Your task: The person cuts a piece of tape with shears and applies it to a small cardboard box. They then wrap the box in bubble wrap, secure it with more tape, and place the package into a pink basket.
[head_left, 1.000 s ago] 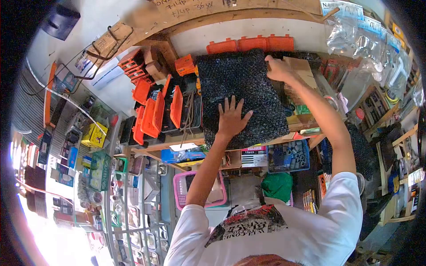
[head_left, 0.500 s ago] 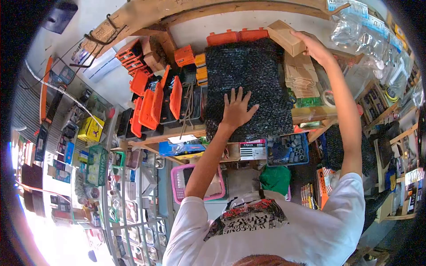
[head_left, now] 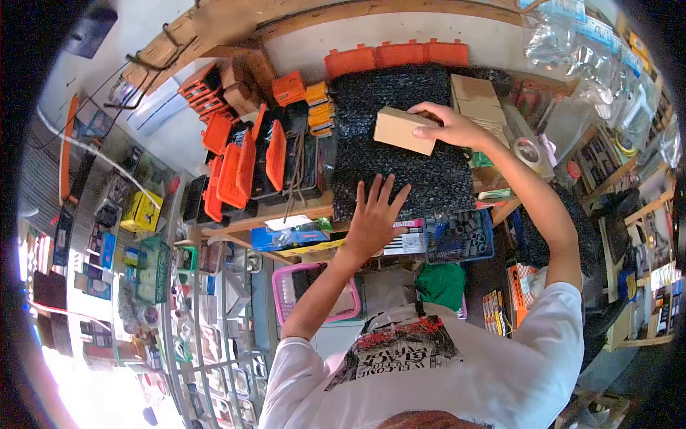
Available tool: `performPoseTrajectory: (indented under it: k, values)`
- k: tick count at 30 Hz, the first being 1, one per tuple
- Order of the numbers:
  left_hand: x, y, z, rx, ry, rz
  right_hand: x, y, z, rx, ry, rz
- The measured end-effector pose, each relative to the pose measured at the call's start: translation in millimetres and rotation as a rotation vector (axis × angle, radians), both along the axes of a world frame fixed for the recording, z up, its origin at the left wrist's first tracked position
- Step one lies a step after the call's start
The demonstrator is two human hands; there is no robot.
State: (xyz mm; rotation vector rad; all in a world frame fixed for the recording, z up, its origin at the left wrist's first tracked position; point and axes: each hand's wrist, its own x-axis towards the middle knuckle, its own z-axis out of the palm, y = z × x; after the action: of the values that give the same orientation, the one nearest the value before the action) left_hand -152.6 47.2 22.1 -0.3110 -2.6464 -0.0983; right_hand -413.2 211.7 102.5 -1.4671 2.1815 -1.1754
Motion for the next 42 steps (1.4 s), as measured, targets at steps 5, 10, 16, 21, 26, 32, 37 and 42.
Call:
performPoseTrajectory:
  k: [5, 10, 16, 21, 26, 32, 37, 42]
  values:
    - [9, -7, -10, -0.165, 0.052, 0.048, 12, -20, -4, 0.021, 0.327, 0.133]
    - [32, -11, -2, -0.077, 0.013, 0.027, 25, -24, -18, -0.011, 0.337, 0.271]
    - [44, -4, 68, -0.044, -0.251, 0.036, 47, -18, -17, 0.025, 0.305, 0.245]
    - [26, -21, 95, 0.373, -0.312, -0.045, 48, -14, -19, 0.02, 0.375, 0.248]
    - [0, -39, 56, 0.45, -0.073, 0.14, 50, -12, -24, 0.0, 0.405, 0.213]
    - [-13, -36, 23, 0.193, 0.024, 0.288, 50, -12, -24, 0.001, 0.42, 0.203]
    - [-13, -35, 23, 0.103, 0.03, 0.342, 54, -11, -20, 0.003, 0.42, 0.211]
    - [-15, -30, 33, -0.091, 0.027, 0.402, 49, -13, -26, -0.014, 0.453, 0.202]
